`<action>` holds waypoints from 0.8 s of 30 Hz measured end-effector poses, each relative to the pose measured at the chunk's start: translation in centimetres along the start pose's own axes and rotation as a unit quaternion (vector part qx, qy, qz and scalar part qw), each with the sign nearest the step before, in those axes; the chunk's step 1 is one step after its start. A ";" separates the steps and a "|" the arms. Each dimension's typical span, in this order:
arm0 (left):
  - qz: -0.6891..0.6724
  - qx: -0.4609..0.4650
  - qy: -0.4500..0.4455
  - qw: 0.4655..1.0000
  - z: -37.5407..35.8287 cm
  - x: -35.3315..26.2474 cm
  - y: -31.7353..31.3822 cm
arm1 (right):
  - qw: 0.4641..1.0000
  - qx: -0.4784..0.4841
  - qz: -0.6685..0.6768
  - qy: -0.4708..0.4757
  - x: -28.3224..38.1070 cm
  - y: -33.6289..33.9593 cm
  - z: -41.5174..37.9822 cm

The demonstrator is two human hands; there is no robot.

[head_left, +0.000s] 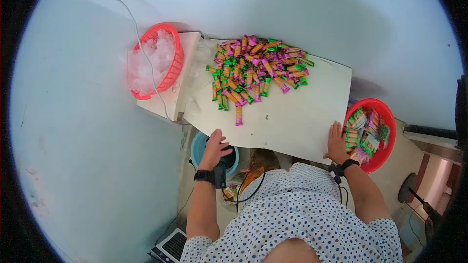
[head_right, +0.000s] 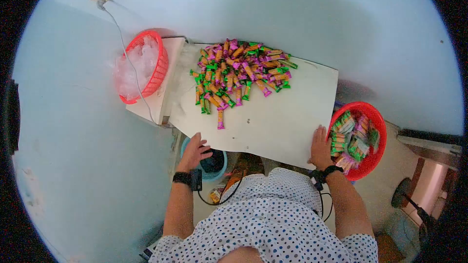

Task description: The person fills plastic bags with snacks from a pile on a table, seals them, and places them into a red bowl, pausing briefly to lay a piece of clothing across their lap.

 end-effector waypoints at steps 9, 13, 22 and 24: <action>0.196 -0.030 -0.029 0.980 10.9 -11.6 0.3 | 0.984 0.096 0.121 -0.090 -0.3 -0.1 1.8; 0.265 -0.058 -0.058 0.961 15.8 -14.7 1.4 | 0.985 0.108 0.066 -0.121 0.5 -0.2 1.9; 0.373 0.001 -0.166 0.913 21.2 -17.1 -4.2 | 0.969 0.115 0.052 -0.213 1.3 0.9 2.2; 0.396 0.023 -0.159 0.904 20.7 -16.4 -6.3 | 0.967 0.123 0.042 -0.218 1.2 0.5 1.8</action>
Point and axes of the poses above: each hand's wrist, its own z-axis towards the middle knuckle, its own y-axis out of the back of the hand, x = y × z, the point moved 10 cm from there along z, towards the middle knuckle, and after that the axes turned 1 degree about -x, right-handed, at the moved point
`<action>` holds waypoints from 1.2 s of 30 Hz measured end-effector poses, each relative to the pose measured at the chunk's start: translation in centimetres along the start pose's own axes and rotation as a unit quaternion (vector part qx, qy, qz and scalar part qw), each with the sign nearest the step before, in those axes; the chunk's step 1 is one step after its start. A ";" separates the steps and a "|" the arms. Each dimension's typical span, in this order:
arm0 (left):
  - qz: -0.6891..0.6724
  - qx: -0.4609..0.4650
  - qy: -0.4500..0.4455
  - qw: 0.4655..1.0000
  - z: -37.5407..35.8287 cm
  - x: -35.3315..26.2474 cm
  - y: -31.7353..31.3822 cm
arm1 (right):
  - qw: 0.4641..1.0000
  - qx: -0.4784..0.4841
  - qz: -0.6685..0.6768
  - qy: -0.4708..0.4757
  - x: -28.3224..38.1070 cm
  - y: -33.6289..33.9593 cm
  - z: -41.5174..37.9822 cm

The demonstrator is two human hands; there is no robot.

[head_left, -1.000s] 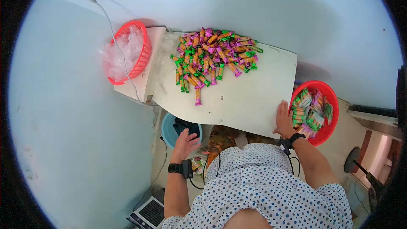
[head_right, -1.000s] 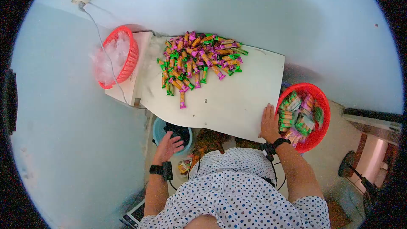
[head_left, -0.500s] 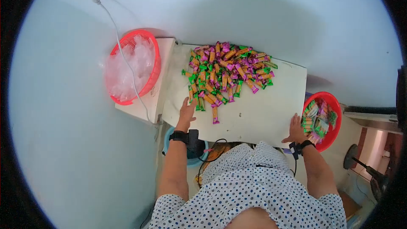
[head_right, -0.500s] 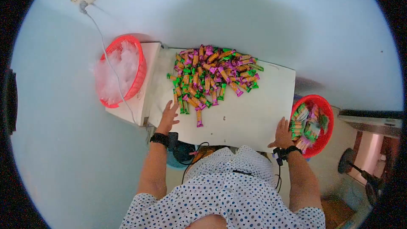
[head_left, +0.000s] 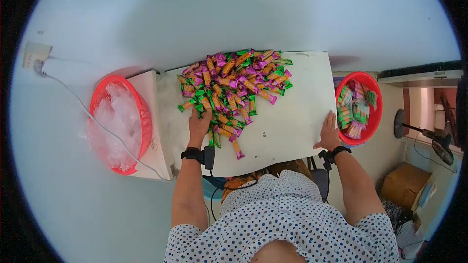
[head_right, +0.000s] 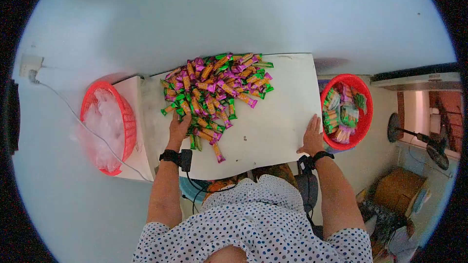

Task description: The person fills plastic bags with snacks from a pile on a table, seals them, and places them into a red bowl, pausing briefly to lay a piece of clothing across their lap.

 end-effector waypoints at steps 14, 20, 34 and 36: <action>0.067 0.105 -0.017 0.992 1.9 -2.0 -13.3 | 0.998 0.030 0.044 0.029 -6.8 0.8 4.2; 0.231 0.025 -0.036 0.972 1.6 -8.9 -12.0 | 0.992 0.063 -0.101 0.029 -8.9 2.0 5.2; 0.201 -0.079 -0.158 0.963 14.9 -10.1 -9.5 | 0.997 0.060 -0.049 -0.004 -11.8 2.1 5.6; 0.187 -0.067 -0.162 0.967 15.3 -10.1 -10.6 | 0.998 0.046 -0.031 -0.005 -12.2 1.7 5.7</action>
Point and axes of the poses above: each hand's wrist, its own z-axis towards the middle knuckle, its own y-axis out of the back of the hand, x = y × z, the point moved 10 cm from there along z, towards the middle knuckle, and after that the axes turned 1 degree about -x, right-handed, at the moved point
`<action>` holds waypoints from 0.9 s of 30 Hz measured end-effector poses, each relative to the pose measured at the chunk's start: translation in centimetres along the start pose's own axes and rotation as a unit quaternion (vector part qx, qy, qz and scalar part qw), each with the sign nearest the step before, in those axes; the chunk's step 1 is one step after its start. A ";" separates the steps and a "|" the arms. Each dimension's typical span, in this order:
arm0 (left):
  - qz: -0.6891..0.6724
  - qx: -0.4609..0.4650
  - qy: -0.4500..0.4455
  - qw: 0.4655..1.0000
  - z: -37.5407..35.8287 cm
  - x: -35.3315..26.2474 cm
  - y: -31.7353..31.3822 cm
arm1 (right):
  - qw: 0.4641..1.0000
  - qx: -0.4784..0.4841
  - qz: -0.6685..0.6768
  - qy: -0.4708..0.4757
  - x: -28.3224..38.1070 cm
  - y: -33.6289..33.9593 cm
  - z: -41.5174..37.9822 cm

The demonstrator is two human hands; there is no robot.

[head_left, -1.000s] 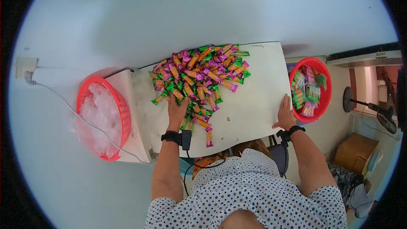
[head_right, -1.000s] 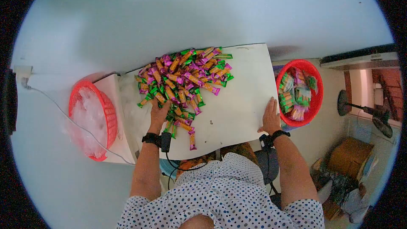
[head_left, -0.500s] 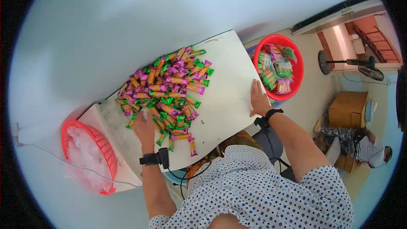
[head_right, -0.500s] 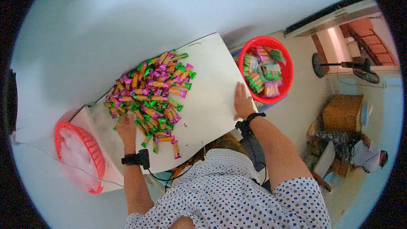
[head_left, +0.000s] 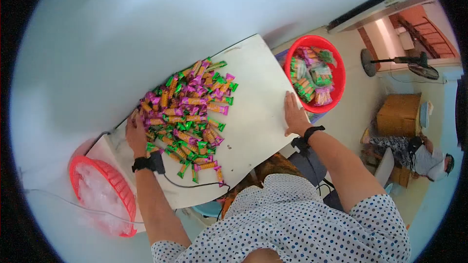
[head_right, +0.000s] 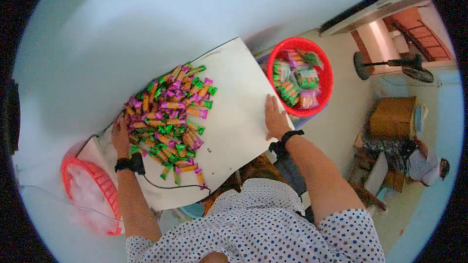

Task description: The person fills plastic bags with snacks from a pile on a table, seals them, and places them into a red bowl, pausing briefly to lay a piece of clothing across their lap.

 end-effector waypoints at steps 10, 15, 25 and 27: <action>0.037 -0.060 -0.119 0.990 -0.2 -1.9 -1.6 | 0.999 -0.022 0.028 -0.022 2.0 -0.9 -0.1; 0.021 -0.012 -0.085 0.996 -1.0 -4.1 -1.9 | 1.000 0.003 0.022 -0.020 2.4 -0.9 -0.1; 0.014 0.045 -0.023 0.999 -3.8 -5.7 -5.9 | 1.000 0.001 0.018 -0.009 3.2 -0.9 0.6; -0.001 0.039 -0.036 0.999 -4.4 -6.0 -6.3 | 1.000 -0.010 0.003 0.005 3.4 -1.2 0.9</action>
Point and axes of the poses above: each hand's wrist, its own z-axis towards the middle knuckle, its own y-axis out of the back of the hand, x = y × z, the point moved 10 cm from there along z, towards the middle knuckle, and after that the axes turned 1 degree about -x, right-handed, at the moved point
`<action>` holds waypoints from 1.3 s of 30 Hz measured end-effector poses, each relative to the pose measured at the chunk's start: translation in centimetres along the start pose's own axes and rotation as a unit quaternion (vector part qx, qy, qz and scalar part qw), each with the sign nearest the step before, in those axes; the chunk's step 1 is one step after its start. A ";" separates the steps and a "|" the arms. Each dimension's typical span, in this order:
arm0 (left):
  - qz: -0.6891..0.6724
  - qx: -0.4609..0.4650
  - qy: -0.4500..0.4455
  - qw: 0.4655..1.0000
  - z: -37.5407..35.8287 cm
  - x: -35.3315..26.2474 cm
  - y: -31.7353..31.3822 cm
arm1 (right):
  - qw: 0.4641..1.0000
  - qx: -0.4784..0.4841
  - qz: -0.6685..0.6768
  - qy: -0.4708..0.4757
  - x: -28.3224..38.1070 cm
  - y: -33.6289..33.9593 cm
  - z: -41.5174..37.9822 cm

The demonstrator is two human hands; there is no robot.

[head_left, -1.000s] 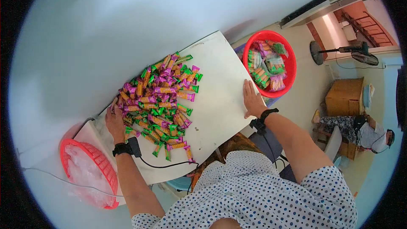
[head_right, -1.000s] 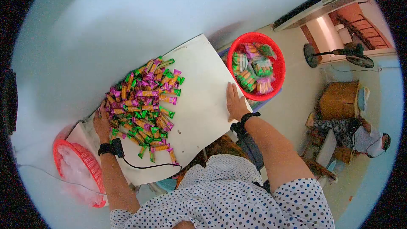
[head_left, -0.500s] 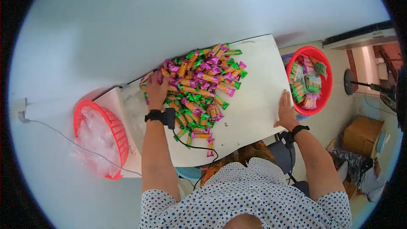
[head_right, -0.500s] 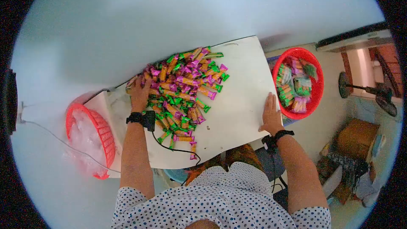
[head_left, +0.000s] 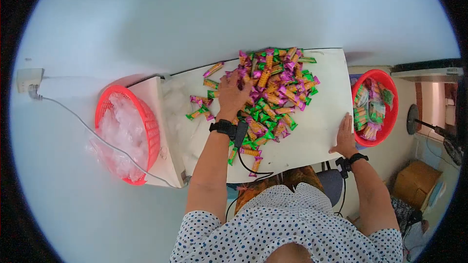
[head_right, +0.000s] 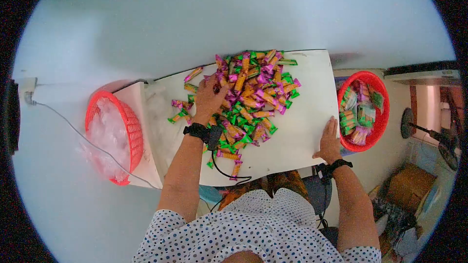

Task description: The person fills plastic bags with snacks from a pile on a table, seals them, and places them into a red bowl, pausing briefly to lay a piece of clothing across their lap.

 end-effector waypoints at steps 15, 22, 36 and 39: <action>0.150 -0.062 0.249 0.955 -6.0 11.5 7.0 | 1.000 0.002 -0.001 -0.003 -0.1 0.3 -0.1; 0.023 -0.041 0.049 0.998 -2.9 5.6 2.5 | 1.000 -0.015 -0.013 0.010 0.0 0.1 0.0; 0.069 -0.148 -0.005 0.987 1.2 4.2 6.4 | 0.999 0.017 0.041 -0.015 0.0 1.3 -0.2; -0.005 -0.142 -0.014 0.990 4.4 5.6 4.2 | 0.999 0.011 0.051 -0.014 -0.3 1.1 0.0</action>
Point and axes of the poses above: each hand's wrist, its own z-axis towards the middle knuckle, its own y-axis out of the back of the hand, x = y × z, the point moved 10 cm from there along z, towards the middle knuckle, and after that the axes turned 1 degree about -x, right-handed, at the moved point
